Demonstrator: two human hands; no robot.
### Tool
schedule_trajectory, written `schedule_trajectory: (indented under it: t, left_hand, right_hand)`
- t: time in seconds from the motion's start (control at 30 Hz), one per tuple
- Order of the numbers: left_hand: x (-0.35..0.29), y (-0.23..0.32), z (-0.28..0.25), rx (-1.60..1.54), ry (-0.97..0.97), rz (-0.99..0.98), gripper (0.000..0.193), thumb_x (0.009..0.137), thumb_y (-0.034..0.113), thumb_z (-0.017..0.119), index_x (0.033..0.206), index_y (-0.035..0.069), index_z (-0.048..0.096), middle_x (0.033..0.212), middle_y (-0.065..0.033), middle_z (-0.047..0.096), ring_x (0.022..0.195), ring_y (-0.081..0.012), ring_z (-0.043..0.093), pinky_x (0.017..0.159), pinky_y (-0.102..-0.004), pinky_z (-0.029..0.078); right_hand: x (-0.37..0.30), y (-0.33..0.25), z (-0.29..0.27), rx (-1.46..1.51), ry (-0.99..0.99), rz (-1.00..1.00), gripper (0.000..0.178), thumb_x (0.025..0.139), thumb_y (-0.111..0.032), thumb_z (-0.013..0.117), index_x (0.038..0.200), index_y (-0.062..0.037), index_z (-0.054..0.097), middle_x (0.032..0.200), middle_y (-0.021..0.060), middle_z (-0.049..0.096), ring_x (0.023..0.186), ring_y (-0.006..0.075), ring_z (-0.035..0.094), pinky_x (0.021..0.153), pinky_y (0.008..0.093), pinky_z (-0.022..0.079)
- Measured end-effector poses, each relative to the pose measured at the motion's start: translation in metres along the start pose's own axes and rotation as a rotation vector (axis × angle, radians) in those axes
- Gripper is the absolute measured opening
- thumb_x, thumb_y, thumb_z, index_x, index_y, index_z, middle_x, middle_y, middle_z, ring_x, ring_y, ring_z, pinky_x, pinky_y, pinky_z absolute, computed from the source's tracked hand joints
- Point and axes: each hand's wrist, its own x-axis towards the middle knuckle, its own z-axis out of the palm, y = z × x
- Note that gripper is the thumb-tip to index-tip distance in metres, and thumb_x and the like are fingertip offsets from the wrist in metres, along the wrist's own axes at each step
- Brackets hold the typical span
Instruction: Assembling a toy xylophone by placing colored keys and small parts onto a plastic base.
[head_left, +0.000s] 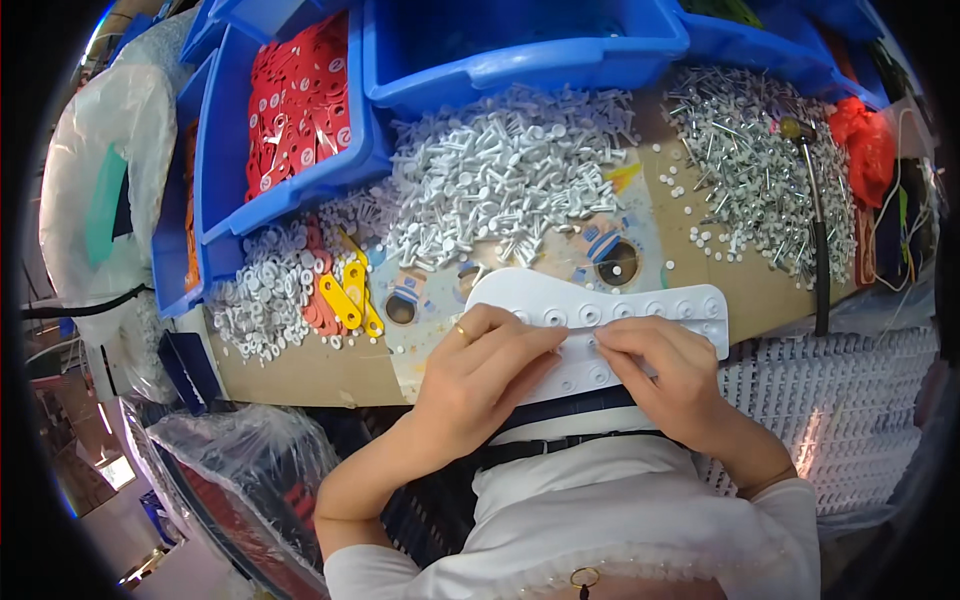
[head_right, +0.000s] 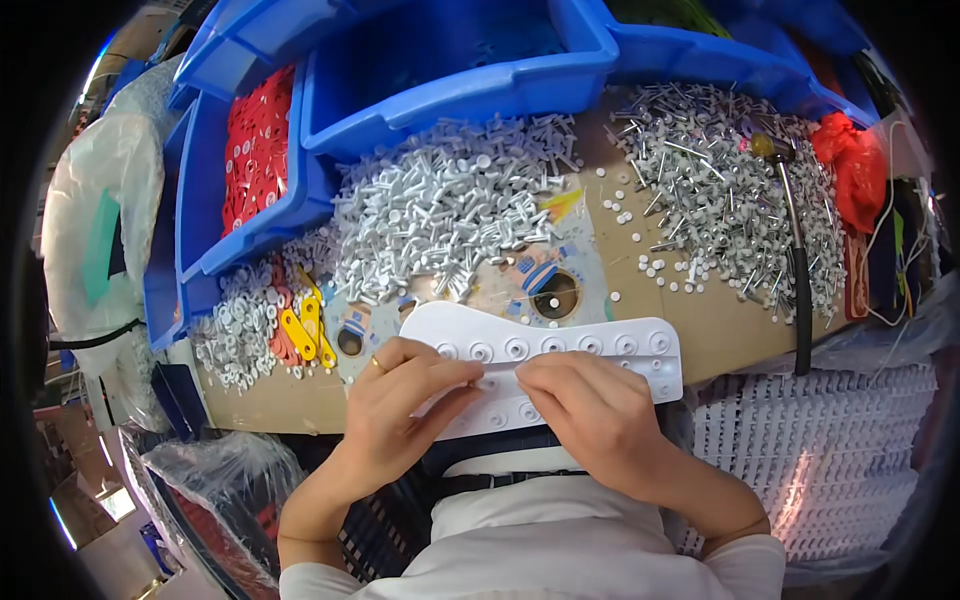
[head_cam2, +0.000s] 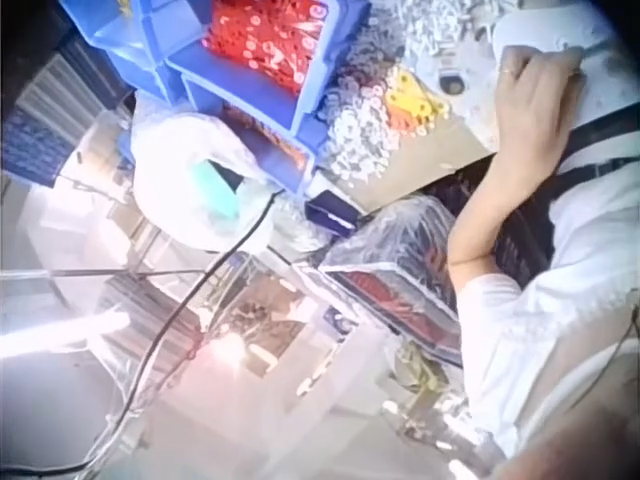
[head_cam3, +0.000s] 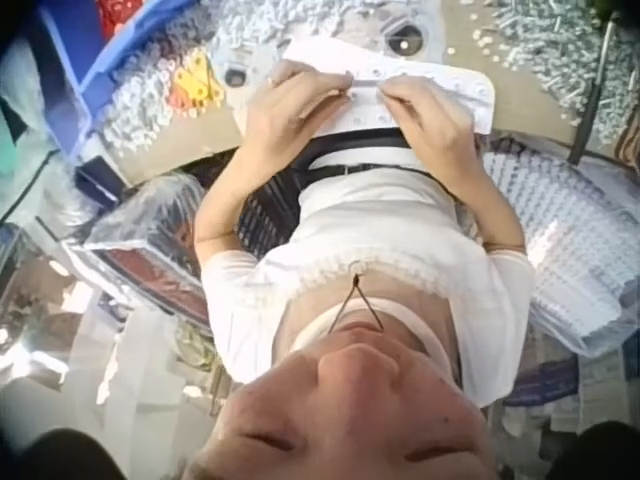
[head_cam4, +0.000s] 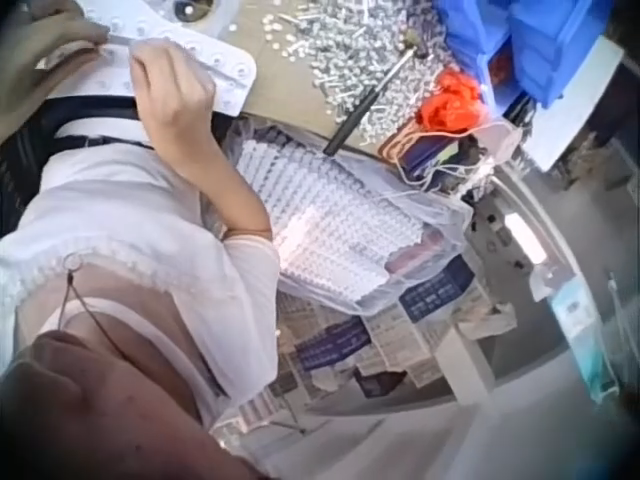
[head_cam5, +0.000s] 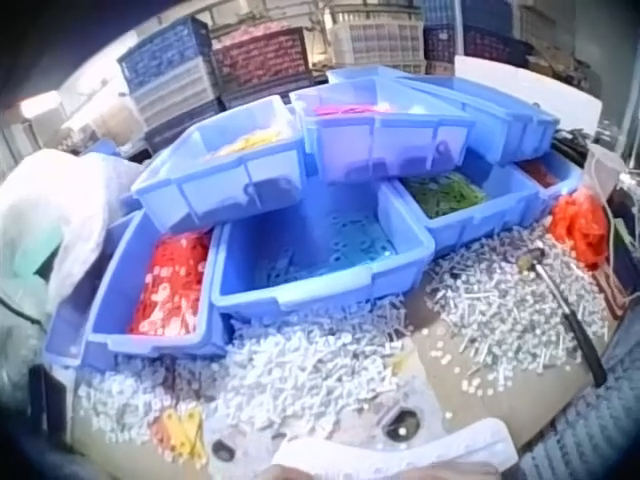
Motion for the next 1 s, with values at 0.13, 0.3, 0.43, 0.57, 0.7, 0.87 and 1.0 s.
schedule_trajectory:
  t: [0.13, 0.3, 0.43, 0.57, 0.7, 0.87, 1.0]
  left_hand:
    - [-0.006, -0.008, 0.010, 0.055, 0.080, 0.062, 0.033, 0.069, 0.000, 0.080, 0.100, 0.006, 0.070, 0.082, -0.0035, 0.067, 0.074, -0.0211, 0.057, 0.063, -0.0322, 0.046]
    - [-0.008, -0.009, 0.010, 0.140, 0.002, 0.229, 0.034, 0.071, 0.005, 0.080, 0.103, 0.006, 0.068, 0.094, -0.0059, 0.069, 0.080, -0.0243, 0.060, 0.068, -0.0325, 0.049]
    - [0.005, 0.006, -0.003, 0.158, -0.057, 0.230, 0.028, 0.077, 0.008, 0.072, 0.103, 0.002, 0.066, 0.107, -0.0101, 0.065, 0.091, -0.0259, 0.060, 0.075, -0.0360, 0.050]
    - [0.056, -0.002, 0.007, 0.115, -0.068, 0.219, 0.020, 0.078, 0.000, 0.071, 0.096, 0.003, 0.065, 0.095, -0.0097, 0.064, 0.083, -0.0292, 0.060, 0.071, -0.0387, 0.050]
    - [0.103, -0.007, 0.027, 0.100, -0.062, 0.271, 0.015, 0.079, -0.001, 0.069, 0.093, 0.002, 0.065, 0.093, -0.0122, 0.064, 0.084, -0.0319, 0.061, 0.072, -0.0396, 0.050]
    - [0.164, -0.028, 0.063, 0.135, -0.108, 0.194, 0.012, 0.081, 0.001, 0.066, 0.092, 0.002, 0.067, 0.090, -0.0134, 0.063, 0.088, -0.0339, 0.061, 0.074, -0.0399, 0.050]
    - [0.197, -0.041, 0.082, 0.305, -0.086, 0.329, 0.016, 0.076, 0.000, 0.066, 0.092, 0.004, 0.068, 0.093, -0.0114, 0.060, 0.087, -0.0323, 0.060, 0.077, -0.0392, 0.049]
  right_hand:
    - [-0.002, 0.000, 0.005, -0.130, 0.013, -0.081, 0.019, 0.075, 0.008, 0.072, 0.091, 0.0005, 0.066, 0.087, 0.0126, 0.069, 0.075, 0.0272, 0.068, 0.064, 0.0334, 0.054]
    - [-0.004, -0.002, -0.001, -0.264, -0.041, -0.199, 0.021, 0.073, 0.006, 0.073, 0.093, 0.0001, 0.067, 0.088, 0.0121, 0.067, 0.080, 0.0286, 0.067, 0.067, 0.0348, 0.054]
    - [0.007, 0.016, -0.032, -0.437, 0.027, -0.268, 0.016, 0.077, -0.002, 0.072, 0.092, 0.0007, 0.068, 0.090, 0.0117, 0.062, 0.080, 0.0278, 0.061, 0.070, 0.0385, 0.050]
    - [0.055, 0.058, -0.069, -0.611, 0.249, 0.035, 0.013, 0.079, -0.005, 0.071, 0.089, 0.0014, 0.067, 0.087, 0.0116, 0.061, 0.085, 0.0295, 0.057, 0.075, 0.0384, 0.046]
    - [0.070, 0.088, -0.066, -0.686, 0.336, 0.010, 0.015, 0.077, -0.006, 0.073, 0.090, 0.0002, 0.068, 0.084, 0.0104, 0.059, 0.084, 0.0280, 0.055, 0.075, 0.0368, 0.045]
    - [0.064, 0.096, -0.070, -0.535, 0.331, 0.056, 0.016, 0.076, -0.006, 0.074, 0.091, -0.0012, 0.070, 0.083, 0.0090, 0.059, 0.083, 0.0259, 0.056, 0.073, 0.0357, 0.046]
    - [0.066, 0.094, -0.072, -0.488, 0.342, 0.038, 0.018, 0.076, -0.003, 0.073, 0.094, -0.0016, 0.071, 0.083, 0.0080, 0.060, 0.082, 0.0243, 0.057, 0.073, 0.0340, 0.046]
